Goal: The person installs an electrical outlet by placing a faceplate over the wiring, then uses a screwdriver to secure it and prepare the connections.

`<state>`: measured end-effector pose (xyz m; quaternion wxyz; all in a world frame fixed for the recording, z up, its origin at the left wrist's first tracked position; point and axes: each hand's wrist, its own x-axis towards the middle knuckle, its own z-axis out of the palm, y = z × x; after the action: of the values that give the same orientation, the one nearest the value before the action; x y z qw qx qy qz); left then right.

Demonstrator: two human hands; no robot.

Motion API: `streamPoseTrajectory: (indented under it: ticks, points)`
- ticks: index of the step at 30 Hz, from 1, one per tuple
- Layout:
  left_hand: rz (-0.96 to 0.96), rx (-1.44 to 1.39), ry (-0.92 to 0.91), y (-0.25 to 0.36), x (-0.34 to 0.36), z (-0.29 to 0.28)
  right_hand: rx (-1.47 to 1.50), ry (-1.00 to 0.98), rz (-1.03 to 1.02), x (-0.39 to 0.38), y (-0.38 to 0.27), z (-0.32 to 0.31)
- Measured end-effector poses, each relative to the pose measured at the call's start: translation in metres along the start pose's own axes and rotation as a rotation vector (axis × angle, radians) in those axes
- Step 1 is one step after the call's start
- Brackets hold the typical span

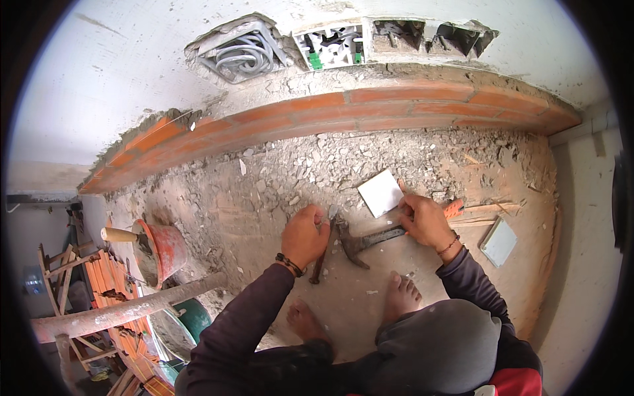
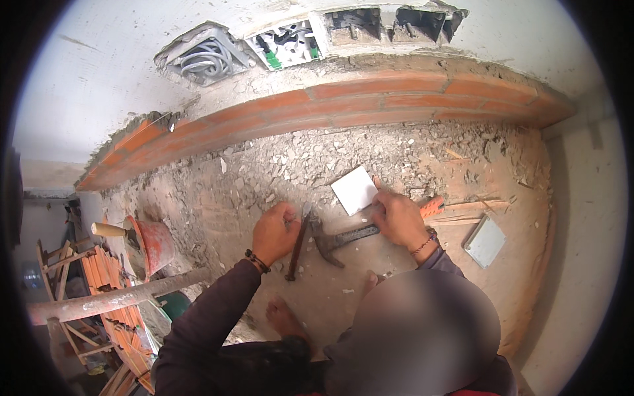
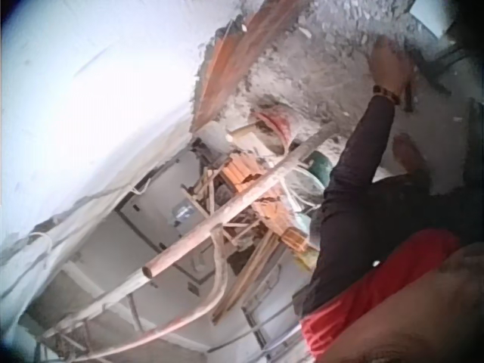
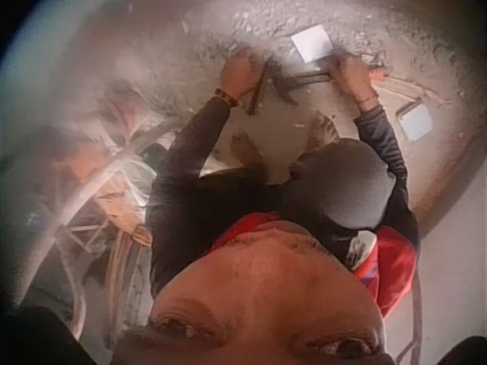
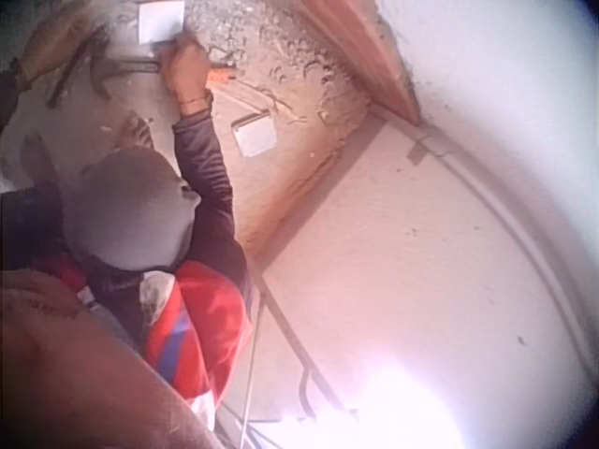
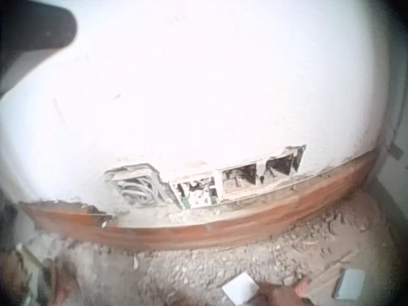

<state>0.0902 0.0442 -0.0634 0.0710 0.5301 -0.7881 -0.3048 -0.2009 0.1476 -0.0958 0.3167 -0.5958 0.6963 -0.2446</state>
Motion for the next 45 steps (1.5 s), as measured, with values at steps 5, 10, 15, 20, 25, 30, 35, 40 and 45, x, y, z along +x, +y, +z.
streamPoseTrajectory:
  ticks: [5, 10, 15, 20, 25, 30, 35, 40, 45]
  points:
    - [-0.001, 0.003, -0.003, -0.010, -0.005, 0.010, -0.053, 0.163, 0.010, 0.002, -0.009, 0.009]
    - [0.037, -0.020, -0.005, -0.001, -0.005, 0.019, -0.105, 0.170, 0.082, 0.008, -0.010, 0.016]
    - [0.067, -0.128, 0.032, 0.010, -0.003, 0.021, -0.169, 0.176, 0.134, 0.015, -0.013, 0.023]
    - [0.119, -0.226, 0.120, 0.018, 0.003, 0.022, -0.163, 0.144, 0.190, 0.021, -0.018, 0.024]
    - [0.143, -0.384, 0.087, 0.045, 0.004, 0.028, -0.173, 0.169, 0.143, 0.017, -0.009, 0.027]
    - [0.332, -0.694, -0.318, 0.113, -0.021, 0.017, -0.098, 0.188, 0.089, 0.007, -0.001, 0.015]
    - [0.553, -1.299, -0.696, 0.162, -0.058, 0.011, 0.129, 0.043, 0.158, -0.020, -0.016, 0.024]
    - [0.609, -1.556, -0.926, 0.179, -0.053, -0.003, 0.334, -0.279, 0.407, -0.075, -0.042, 0.036]
    - [0.658, -1.494, -0.974, 0.172, -0.048, -0.012, 0.274, -0.232, 0.406, -0.107, -0.041, 0.053]
